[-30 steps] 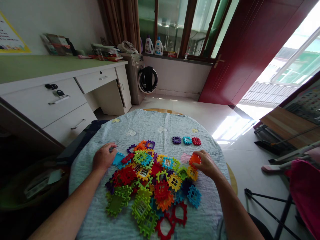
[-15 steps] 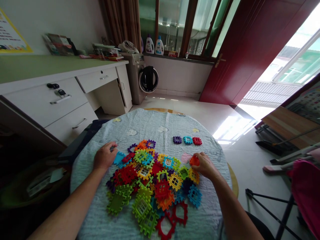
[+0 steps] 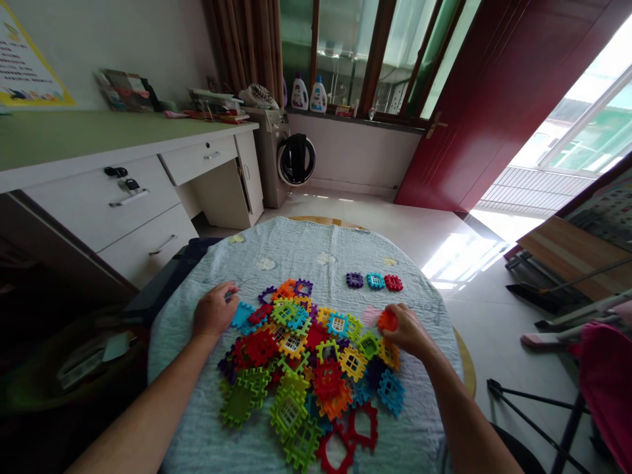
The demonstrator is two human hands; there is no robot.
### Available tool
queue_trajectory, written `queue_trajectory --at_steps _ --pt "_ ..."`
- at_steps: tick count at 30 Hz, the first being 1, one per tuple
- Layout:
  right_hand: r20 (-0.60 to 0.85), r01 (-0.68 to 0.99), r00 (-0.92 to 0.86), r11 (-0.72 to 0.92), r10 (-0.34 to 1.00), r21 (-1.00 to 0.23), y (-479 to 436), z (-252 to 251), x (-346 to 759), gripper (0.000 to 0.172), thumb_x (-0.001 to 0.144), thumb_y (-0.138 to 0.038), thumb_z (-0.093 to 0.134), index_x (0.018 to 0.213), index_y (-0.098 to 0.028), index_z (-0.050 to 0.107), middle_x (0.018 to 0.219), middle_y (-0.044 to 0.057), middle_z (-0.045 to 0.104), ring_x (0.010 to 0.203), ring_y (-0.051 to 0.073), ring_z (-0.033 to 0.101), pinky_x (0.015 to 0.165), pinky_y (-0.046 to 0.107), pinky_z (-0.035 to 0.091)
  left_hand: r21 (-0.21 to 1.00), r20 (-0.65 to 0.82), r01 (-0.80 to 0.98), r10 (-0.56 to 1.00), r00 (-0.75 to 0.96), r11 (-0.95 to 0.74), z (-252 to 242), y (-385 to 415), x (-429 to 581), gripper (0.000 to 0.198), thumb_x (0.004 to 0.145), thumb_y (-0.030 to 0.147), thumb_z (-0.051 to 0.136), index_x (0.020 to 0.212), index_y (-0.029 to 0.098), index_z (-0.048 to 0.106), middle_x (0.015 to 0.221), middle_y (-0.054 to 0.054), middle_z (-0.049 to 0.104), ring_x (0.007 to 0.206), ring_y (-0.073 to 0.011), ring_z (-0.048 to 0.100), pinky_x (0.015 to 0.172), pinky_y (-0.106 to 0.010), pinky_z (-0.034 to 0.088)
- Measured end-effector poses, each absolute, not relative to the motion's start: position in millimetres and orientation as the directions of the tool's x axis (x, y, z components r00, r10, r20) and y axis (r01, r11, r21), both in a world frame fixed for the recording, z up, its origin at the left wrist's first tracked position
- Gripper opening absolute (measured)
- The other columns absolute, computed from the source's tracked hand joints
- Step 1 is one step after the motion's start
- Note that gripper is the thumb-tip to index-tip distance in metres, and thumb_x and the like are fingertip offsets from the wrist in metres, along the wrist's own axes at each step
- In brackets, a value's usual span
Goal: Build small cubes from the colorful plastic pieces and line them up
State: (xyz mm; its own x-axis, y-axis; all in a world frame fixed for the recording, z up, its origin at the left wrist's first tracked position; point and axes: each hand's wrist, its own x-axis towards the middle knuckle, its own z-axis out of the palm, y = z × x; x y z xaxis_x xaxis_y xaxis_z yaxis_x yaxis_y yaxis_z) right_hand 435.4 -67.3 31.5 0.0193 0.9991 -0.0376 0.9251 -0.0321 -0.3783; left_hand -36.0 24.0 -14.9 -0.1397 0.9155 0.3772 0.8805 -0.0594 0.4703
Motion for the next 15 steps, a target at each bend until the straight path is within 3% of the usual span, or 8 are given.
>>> queue_trajectory --at_steps 4,7,15 --pt "0.067 0.899 -0.083 0.104 0.994 -0.426 -43 48 415 0.044 0.069 -0.027 0.064 0.112 -0.017 0.06 0.103 0.008 0.056 0.095 0.023 0.052 0.088 0.034 0.041 0.472 0.402 0.878 0.906 -0.137 -0.077 -16 24 -34 0.025 0.073 0.025 0.044 0.084 0.018 0.066 0.111 -0.011 0.071 0.109 -0.0259 0.065 0.102 -0.036 0.047" --pt "0.096 0.903 -0.181 0.204 0.979 -0.378 -12 60 388 0.046 0.068 -0.023 0.063 0.113 -0.019 0.061 0.107 0.008 0.056 0.099 0.023 0.05 0.089 0.034 0.039 0.47 0.412 0.879 0.901 -0.133 -0.085 -16 24 -33 0.026 0.073 0.023 0.044 0.085 0.017 0.066 0.11 -0.012 0.071 0.108 -0.0265 0.065 0.101 -0.038 0.048" --pt "-0.08 0.962 -0.21 0.191 0.974 -0.198 65 55 332 0.055 0.069 -0.028 0.07 0.123 -0.025 0.059 0.119 0.009 0.057 0.109 0.029 0.044 0.089 0.039 0.032 0.477 0.41 0.875 0.901 -0.138 -0.083 -15 22 -33 0.024 0.074 0.023 0.045 0.084 0.017 0.066 0.109 -0.012 0.071 0.107 -0.0266 0.065 0.1 -0.039 0.048"
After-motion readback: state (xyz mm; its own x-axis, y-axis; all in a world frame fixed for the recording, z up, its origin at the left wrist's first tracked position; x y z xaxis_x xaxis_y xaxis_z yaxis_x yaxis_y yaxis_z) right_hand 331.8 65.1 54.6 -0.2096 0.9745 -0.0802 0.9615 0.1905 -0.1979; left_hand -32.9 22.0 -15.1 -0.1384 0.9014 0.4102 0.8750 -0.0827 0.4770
